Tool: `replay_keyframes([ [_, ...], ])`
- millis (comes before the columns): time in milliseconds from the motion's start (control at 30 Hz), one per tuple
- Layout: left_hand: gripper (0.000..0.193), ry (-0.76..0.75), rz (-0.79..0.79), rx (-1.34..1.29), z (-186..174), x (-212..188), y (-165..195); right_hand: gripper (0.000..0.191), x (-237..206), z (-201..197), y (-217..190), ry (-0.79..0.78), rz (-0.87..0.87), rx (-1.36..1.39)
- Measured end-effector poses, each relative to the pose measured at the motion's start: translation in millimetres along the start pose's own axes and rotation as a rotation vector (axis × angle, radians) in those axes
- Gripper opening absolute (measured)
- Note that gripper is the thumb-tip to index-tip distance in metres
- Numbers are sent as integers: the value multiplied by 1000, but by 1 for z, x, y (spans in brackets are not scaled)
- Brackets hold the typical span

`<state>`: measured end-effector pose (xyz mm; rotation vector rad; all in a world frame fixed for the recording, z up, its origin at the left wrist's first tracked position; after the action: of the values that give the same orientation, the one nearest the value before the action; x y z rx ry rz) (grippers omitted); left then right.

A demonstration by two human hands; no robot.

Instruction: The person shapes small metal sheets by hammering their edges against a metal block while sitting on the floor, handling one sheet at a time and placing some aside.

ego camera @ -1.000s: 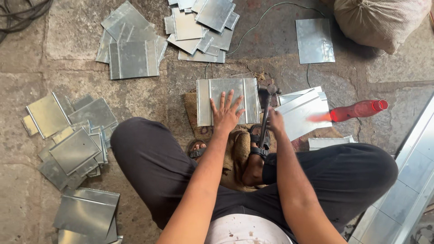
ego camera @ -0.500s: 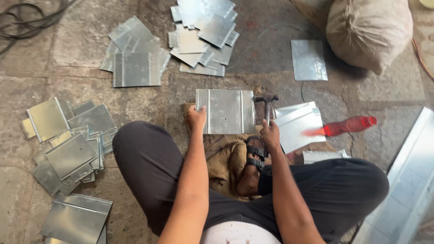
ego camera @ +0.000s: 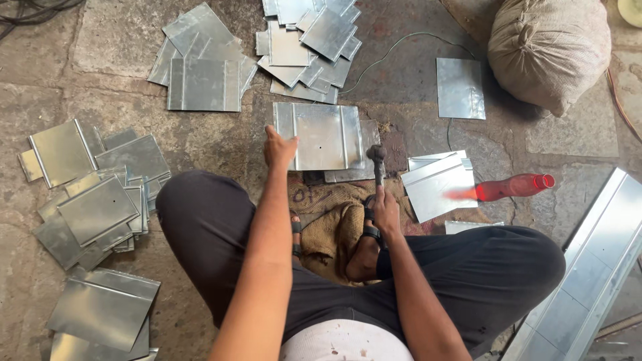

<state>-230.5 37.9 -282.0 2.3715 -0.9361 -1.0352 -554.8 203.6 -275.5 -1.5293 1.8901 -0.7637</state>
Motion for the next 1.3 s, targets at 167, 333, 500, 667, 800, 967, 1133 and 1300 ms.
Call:
replay_keyframes([
  [167,84,0,75,-123,3,-7,-7,51,-8,-12,-29,80,41,317],
  [333,83,7,41,-19,-2,5,-4,49,-12,-59,-74,248,-302,710],
  [500,89,-25,-7,-88,4,6,1,52,-13,-40,-44,286,-431,405],
  [667,77,-10,12,-11,-3,-3,2,47,3,-10,-26,23,-199,35],
  [800,70,53,56,-8,-4,-4,0,40,0,-53,-42,64,-105,465],
  [967,80,-2,10,-36,2,1,-4,45,-11,-68,-56,328,-427,605],
  [1133,78,-2,-3,-12,0,-2,-1,44,-3,-16,-39,28,-61,169],
  [1300,84,49,32,-3,-4,-5,-1,39,5,-54,-59,70,-164,231],
])
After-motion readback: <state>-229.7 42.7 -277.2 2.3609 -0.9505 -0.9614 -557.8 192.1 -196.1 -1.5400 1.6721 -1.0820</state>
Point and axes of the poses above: each hand's wrist, its own x-axis towards the middle knuckle, its own z-axis out of the palm, y = z × x, the point moved 5 cm from there along x, towards the middle knuckle, and after that the axes turned 14 degrees about -z, right-handed, at the moved point
